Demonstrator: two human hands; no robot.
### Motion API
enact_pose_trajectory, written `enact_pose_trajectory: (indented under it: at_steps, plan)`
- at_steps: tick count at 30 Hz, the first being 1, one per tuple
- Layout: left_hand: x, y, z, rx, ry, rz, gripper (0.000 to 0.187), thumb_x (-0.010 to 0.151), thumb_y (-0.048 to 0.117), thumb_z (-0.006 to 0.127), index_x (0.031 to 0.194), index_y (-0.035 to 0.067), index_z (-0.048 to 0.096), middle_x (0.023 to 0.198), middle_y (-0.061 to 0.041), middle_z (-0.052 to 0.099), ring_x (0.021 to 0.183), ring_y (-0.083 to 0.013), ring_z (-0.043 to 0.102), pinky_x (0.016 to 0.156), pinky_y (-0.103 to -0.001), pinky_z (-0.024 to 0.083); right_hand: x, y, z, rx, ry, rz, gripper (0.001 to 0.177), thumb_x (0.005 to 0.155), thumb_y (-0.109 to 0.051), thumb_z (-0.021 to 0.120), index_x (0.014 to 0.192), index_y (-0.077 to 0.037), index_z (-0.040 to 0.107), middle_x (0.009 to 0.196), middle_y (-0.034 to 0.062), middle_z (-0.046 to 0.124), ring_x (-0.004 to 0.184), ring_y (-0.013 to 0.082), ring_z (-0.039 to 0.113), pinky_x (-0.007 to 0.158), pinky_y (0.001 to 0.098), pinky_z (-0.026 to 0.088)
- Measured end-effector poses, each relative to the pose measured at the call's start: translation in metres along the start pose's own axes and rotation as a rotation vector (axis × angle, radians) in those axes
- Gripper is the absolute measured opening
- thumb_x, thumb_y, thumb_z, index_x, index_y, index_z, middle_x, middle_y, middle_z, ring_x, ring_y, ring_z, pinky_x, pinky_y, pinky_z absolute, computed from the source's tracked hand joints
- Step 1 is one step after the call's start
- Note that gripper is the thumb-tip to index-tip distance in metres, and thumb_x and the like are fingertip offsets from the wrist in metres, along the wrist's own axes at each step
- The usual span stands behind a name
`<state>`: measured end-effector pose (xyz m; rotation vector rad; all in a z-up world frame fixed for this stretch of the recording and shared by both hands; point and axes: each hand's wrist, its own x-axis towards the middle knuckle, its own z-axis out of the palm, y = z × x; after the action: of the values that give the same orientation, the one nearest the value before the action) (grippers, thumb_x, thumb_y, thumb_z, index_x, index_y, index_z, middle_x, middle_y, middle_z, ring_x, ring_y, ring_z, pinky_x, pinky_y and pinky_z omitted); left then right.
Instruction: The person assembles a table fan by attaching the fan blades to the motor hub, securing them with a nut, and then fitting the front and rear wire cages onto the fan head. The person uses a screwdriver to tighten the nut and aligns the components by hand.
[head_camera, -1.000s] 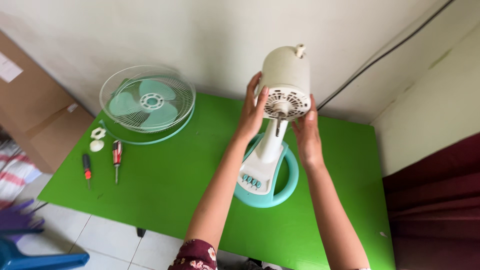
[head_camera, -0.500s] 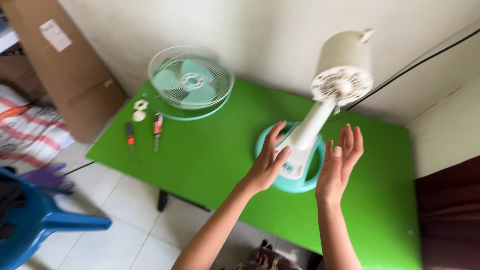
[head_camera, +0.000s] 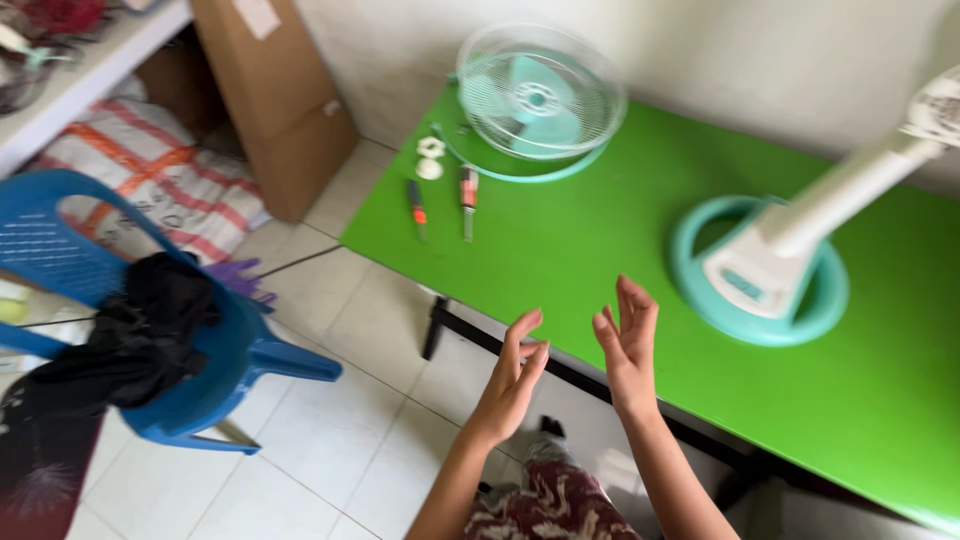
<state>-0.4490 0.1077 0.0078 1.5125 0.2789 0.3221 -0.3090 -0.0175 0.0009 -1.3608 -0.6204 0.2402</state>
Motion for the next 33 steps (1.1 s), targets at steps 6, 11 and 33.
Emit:
enact_pose_trajectory:
  at_steps: [6,11,33]
  plan:
    - [-0.014,-0.026,-0.082,-0.031,0.157,-0.048,0.066,0.104,0.051,0.042,0.155,0.01,0.032,0.157,-0.017,0.043,0.135,-0.0325,0.054,0.109,-0.047,0.045,0.021,0.041,0.081,-0.009,-0.175,0.073,0.053,0.099,-0.005,0.057,0.146,-0.005,0.031,0.164,0.0172,0.027,0.16,0.0301,0.016,0.122,0.0485,0.033]
    - [0.005,-0.031,-0.159,-0.028,0.203,-0.079,0.063,0.105,0.048,0.045,0.154,0.01,0.034,0.155,-0.019,0.045,0.133,-0.0299,0.053,0.107,-0.045,0.046,0.06,0.083,0.139,0.01,-0.226,0.116,0.051,0.098,-0.004,0.058,0.144,-0.003,0.034,0.16,0.0178,0.032,0.159,0.0304,0.02,0.12,0.0474,0.035]
    - [0.186,-0.073,-0.412,-0.038,0.012,-0.122,0.057,0.104,0.045,0.049,0.148,0.009,0.042,0.147,-0.017,0.053,0.13,-0.0291,0.055,0.106,-0.044,0.047,0.22,0.181,0.322,-0.125,-0.116,0.252,0.049,0.097,-0.01,0.061,0.141,-0.005,0.039,0.158,0.0204,0.039,0.155,0.0294,0.03,0.115,0.043,0.039]
